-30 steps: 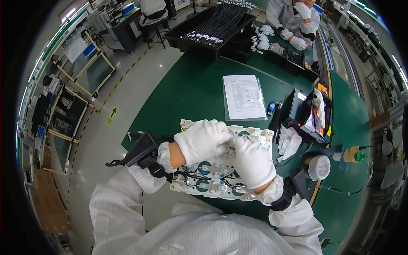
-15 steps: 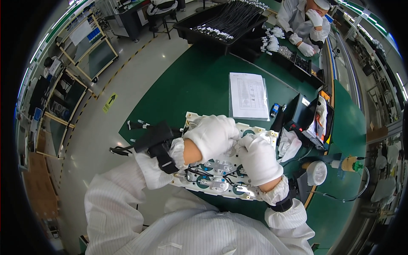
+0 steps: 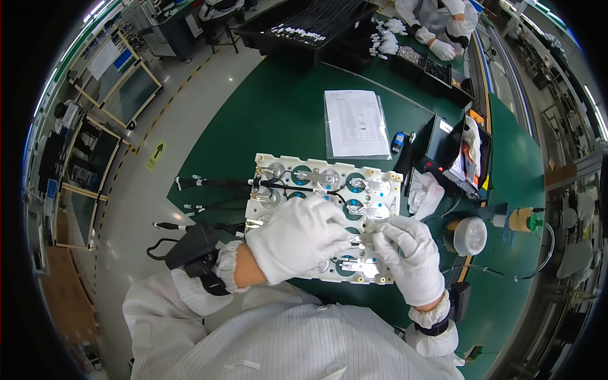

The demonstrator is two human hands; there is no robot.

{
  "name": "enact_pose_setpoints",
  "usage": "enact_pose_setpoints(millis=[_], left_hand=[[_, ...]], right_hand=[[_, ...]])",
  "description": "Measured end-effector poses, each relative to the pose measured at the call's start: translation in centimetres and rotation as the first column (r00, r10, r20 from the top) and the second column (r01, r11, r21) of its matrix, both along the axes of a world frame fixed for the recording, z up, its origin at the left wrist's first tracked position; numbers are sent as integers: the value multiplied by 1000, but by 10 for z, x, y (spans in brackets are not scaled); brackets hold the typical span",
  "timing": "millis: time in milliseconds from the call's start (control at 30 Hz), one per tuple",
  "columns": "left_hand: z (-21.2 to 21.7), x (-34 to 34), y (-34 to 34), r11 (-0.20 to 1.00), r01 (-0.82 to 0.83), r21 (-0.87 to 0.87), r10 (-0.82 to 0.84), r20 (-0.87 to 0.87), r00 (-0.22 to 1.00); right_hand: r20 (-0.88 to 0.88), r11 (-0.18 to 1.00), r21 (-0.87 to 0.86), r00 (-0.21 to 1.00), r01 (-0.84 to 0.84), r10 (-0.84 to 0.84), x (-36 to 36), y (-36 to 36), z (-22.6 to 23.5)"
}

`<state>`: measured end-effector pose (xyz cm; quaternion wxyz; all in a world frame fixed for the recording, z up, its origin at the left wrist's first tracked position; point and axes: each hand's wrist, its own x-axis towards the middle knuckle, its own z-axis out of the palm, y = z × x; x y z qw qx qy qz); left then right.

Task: The person tightens nuts on a battery module with a torque wrench, marks them with a pen, and applies sealant to the connections using a dispenser. They then flip the module over, press the wiring into place by hand, and point at a document.

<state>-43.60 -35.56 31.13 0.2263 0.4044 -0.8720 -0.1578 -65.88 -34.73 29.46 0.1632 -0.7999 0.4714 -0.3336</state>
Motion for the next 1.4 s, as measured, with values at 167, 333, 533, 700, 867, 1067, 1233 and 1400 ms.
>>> enact_pose_setpoints(millis=[167,333,533,700,867,1067,1233,1400], left_hand=[[0,-21,-3,995,8,97,-40,329,944],[-8,-27,-1,998,44,-38,-32,263,964],[-11,-24,0,993,-121,-16,121,185,975],[3,-24,-25,800,-377,468,510,-197,837],[21,6,-1,943,-164,290,104,212,972],[0,-5,28,958,-251,138,222,197,955],[-10,1,30,960,-157,231,159,10,987],[-20,-4,53,999,-47,4,45,202,978]], right_hand=[[-74,991,-124,996,-52,43,8,-3,-6],[-107,996,-81,994,-23,14,13,-2,-14],[-66,994,-99,996,45,-51,28,-2,-18],[-84,993,-49,990,108,-112,27,-3,-18],[16,991,-20,991,131,-130,28,-1,-23],[0,998,-27,998,60,-60,30,0,-17],[-18,999,-31,1000,21,-22,27,-1,-22],[-31,999,7,999,40,-39,32,2,-17]])
